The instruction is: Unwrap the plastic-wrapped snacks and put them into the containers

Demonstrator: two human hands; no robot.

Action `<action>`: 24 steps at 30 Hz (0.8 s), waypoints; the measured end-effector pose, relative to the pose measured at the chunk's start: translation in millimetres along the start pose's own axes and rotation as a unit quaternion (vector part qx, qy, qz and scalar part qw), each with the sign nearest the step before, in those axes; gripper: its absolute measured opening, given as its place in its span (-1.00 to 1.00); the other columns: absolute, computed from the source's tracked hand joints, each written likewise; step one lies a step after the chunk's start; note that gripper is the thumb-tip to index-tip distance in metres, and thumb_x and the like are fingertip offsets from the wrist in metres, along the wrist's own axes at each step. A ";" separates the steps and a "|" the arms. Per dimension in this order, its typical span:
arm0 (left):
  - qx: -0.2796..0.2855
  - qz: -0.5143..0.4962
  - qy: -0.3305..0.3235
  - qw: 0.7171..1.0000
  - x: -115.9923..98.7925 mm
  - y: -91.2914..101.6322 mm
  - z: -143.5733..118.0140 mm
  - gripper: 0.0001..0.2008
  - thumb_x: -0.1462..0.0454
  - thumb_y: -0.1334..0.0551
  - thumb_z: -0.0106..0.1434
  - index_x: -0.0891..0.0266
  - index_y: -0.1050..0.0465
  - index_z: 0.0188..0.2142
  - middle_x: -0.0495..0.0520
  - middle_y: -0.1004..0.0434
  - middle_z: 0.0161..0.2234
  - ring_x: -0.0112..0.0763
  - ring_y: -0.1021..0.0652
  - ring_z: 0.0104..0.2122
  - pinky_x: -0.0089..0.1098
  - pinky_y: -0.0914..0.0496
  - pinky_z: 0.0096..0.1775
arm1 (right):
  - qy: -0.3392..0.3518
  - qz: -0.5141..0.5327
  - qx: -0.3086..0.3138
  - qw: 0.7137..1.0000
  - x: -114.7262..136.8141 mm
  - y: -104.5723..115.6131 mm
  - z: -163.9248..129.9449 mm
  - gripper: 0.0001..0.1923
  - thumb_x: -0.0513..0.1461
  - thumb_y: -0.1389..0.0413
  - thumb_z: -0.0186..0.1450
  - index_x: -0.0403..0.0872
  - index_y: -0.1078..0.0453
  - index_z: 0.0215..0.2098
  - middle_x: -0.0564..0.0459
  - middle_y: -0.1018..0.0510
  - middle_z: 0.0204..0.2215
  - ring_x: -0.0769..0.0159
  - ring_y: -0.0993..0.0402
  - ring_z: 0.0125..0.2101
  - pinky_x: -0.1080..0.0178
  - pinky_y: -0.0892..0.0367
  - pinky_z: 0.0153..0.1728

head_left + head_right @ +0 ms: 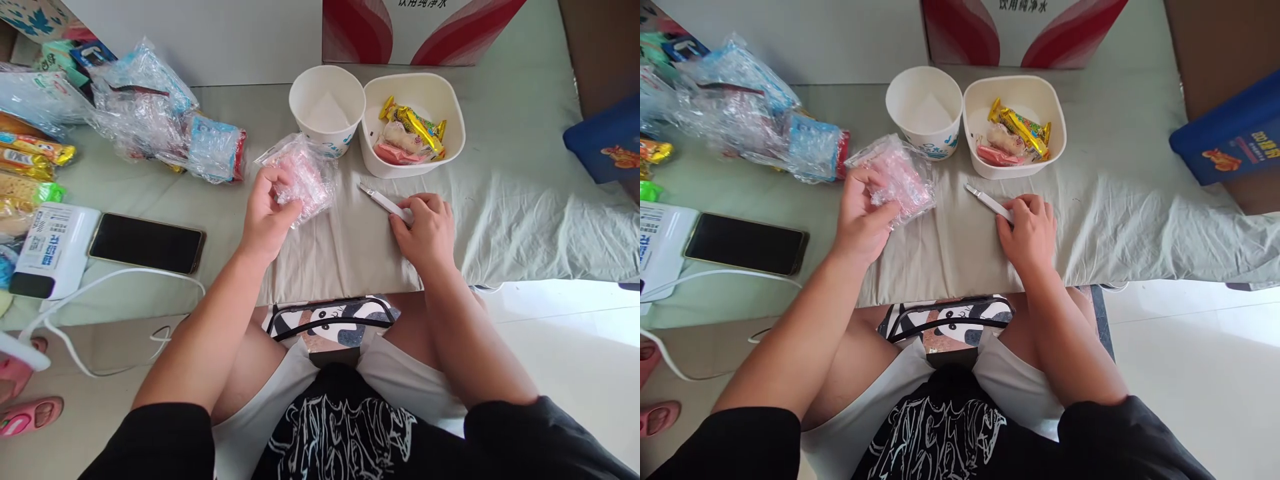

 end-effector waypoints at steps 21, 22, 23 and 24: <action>0.161 0.006 0.026 0.987 -13.1 -27.0 -28.5 -0.43 -0.12 -0.39 0.25 0.01 -0.34 0.12 0.09 -0.50 -0.02 -0.29 -0.56 -0.18 -0.26 -0.51 -0.10 | -0.067 0.651 0.304 0.692 79.3 -39.1 -12.7 -0.54 0.18 -0.19 0.34 0.04 -0.34 -0.07 -0.06 -0.66 0.07 0.20 -0.68 -0.12 0.16 -0.58 -0.20; 0.158 0.000 0.033 0.987 -9.4 -26.4 -29.9 -0.37 -0.13 -0.40 0.24 -0.02 -0.29 0.19 0.10 -0.49 -0.01 -0.27 -0.58 -0.17 -0.24 -0.52 -0.08 | -0.072 0.652 0.308 0.689 80.1 -38.7 -13.1 -0.56 0.17 -0.19 0.35 0.04 -0.34 -0.07 -0.06 -0.66 0.06 0.21 -0.68 -0.12 0.16 -0.58 -0.19; 0.157 -0.009 0.044 0.987 -5.8 -26.1 -31.4 -0.32 -0.14 -0.40 0.24 -0.05 -0.25 0.24 0.10 -0.49 -0.01 -0.25 -0.60 -0.16 -0.21 -0.53 -0.06 | -0.076 0.653 0.311 0.687 81.0 -38.0 -13.4 -0.57 0.16 -0.20 0.35 0.03 -0.35 -0.09 -0.05 -0.67 0.05 0.22 -0.68 -0.14 0.16 -0.58 -0.18; 0.155 -0.021 0.057 0.986 -2.5 -26.0 -32.8 -0.28 -0.15 -0.41 0.24 -0.08 -0.21 0.27 0.11 -0.50 -0.02 -0.23 -0.61 -0.16 -0.18 -0.53 -0.05 | -0.079 0.652 0.313 0.686 81.9 -37.1 -13.5 -0.58 0.15 -0.21 0.35 0.03 -0.35 -0.11 -0.05 -0.68 0.03 0.23 -0.68 -0.16 0.18 -0.57 -0.19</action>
Point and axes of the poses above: each hand's wrist, its own z-axis towards the middle knuckle, its own y-axis out of the back of the hand, x = y × z, the point moved 5 cm from there along z, towards the middle knuckle
